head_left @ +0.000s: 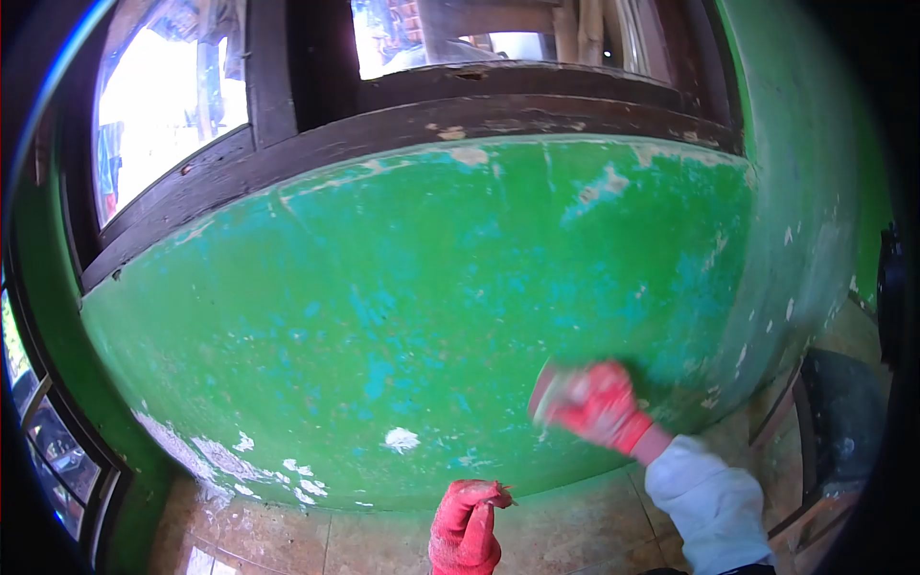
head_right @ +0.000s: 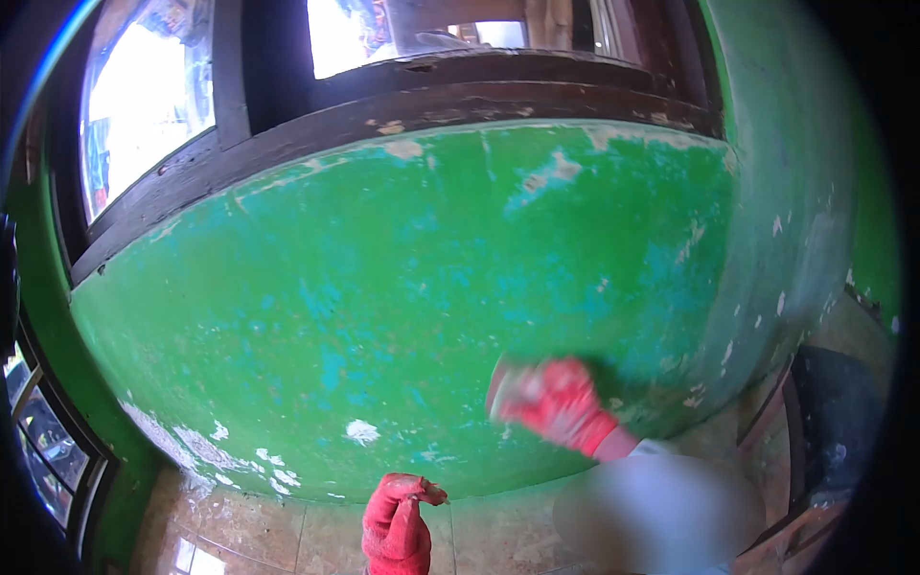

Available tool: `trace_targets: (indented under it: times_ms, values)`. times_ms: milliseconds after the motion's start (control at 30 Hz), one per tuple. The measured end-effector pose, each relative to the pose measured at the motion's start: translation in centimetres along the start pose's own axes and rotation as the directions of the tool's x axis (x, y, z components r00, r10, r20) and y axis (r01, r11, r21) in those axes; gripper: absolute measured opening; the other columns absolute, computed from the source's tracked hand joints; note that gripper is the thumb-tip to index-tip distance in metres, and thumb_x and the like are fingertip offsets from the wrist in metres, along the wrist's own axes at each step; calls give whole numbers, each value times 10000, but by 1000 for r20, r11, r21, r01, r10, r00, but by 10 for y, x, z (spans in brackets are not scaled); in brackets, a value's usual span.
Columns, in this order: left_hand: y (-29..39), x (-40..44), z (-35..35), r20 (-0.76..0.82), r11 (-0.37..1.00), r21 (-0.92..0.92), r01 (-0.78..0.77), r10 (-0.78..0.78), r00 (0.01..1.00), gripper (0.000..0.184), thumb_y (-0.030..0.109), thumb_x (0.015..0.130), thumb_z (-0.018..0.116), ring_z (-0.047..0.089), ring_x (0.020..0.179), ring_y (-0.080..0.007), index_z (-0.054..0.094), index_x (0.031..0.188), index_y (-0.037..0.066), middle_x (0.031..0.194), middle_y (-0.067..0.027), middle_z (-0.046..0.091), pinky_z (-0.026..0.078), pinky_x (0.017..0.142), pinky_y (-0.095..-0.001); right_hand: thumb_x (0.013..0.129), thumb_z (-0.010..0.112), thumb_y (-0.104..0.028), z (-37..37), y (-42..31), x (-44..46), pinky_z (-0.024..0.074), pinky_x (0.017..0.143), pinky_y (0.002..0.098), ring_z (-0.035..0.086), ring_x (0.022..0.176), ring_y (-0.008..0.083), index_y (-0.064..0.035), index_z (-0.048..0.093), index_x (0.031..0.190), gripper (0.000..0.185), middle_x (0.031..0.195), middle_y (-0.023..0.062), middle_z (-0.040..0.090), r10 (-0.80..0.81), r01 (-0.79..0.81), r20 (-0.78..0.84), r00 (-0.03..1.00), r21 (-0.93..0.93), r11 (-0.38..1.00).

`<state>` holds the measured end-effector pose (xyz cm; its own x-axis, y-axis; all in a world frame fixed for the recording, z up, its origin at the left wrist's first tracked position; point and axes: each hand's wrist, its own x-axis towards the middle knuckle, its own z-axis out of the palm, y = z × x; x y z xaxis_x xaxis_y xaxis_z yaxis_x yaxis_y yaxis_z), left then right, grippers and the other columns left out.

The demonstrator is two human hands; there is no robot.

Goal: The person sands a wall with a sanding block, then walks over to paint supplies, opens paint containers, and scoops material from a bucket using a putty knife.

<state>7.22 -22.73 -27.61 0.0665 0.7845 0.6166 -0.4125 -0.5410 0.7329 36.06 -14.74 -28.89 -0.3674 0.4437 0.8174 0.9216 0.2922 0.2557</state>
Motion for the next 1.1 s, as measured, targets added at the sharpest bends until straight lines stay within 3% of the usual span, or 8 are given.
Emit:
trace_targets:
  times_ms: [67, 233, 367, 467, 567, 733, 967, 1100]
  values:
    - [-5, 5, -4, -99, 997, -32, 71, -74, 992, 215, 9, 893, 427, 611, 804, -250, 593, 1028, -15, 861, -147, 589, 494, 778, -390, 741, 738, -307, -38, 28, 73, 365, 976, 527, 429, 1196, 381, -203, 542, 1257, 562, 1357, 151, 392, 588, -546, -111, 801, 268, 794]
    - [1, 11, -15, -104, 953, -285, 100, -135, 985, 246, -33, 920, 460, 601, 901, -181, 568, 1142, -35, 1014, -103, 601, 466, 852, -293, 698, 759, -353, -29, 20, 98, 330, 984, 572, 362, 1230, 471, -175, 459, 1333, 725, 1419, 259, 307, 464, -551, -397, 792, -140, 823]
    - [10, 7, -26, -208, 995, -48, 85, -94, 974, 186, 42, 893, 461, 603, 835, -207, 598, 1006, -14, 883, -120, 596, 470, 810, -347, 778, 642, -570, 65, -39, -99, 302, 1003, 514, 381, 1195, 341, -336, 468, 1290, 589, 1223, 107, 438, -98, 141, 385, 918, -83, 987]
    - [15, 1, -44, -253, 998, -57, 19, -33, 967, 219, 9, 914, 409, 605, 798, -239, 579, 1047, -26, 875, -142, 592, 497, 783, -387, 694, 750, -510, 48, -46, -82, 388, 899, 494, 476, 1051, 309, -198, 460, 1163, 633, 1191, 99, 437, -347, 361, 123, 930, -125, 924]
    - [15, -3, -54, -248, 984, 180, -15, 60, 967, 206, 32, 933, 419, 600, 798, -232, 568, 1063, -28, 884, -134, 591, 493, 801, -384, 670, 775, -402, 9, -27, 32, 358, 958, 572, 413, 1194, 420, -227, 369, 1404, 856, 1353, 225, 370, 292, -291, -155, 944, 25, 956]
    - [20, 0, -56, -288, 998, 8, 68, -63, 956, 226, 55, 964, 461, 604, 899, -172, 567, 1145, -29, 979, -101, 622, 461, 849, -281, 679, 770, -296, -62, -31, 227, 417, 938, 512, 451, 1161, 430, -217, 382, 1402, 824, 1381, 219, 359, 263, -443, -495, 828, -291, 848]
    - [28, 0, -63, -403, 970, -239, 39, -136, 905, 206, 69, 949, 440, 604, 812, -235, 546, 1093, -34, 888, -130, 592, 492, 822, -397, 888, 552, -288, 89, -146, 60, 382, 988, 457, 479, 1144, 247, -265, 523, 1233, 347, 1294, 54, 452, -510, 518, 99, 854, -79, 852]
    - [47, -6, -70, -324, 973, -227, 30, -105, 940, 237, 108, 986, 458, 611, 897, -168, 556, 1157, -24, 968, -96, 634, 458, 852, -277, 865, 556, -277, 76, -147, 67, 400, 974, 483, 484, 1171, 265, -271, 532, 1260, 396, 1380, 52, 391, -545, 548, 77, 835, -8, 837]
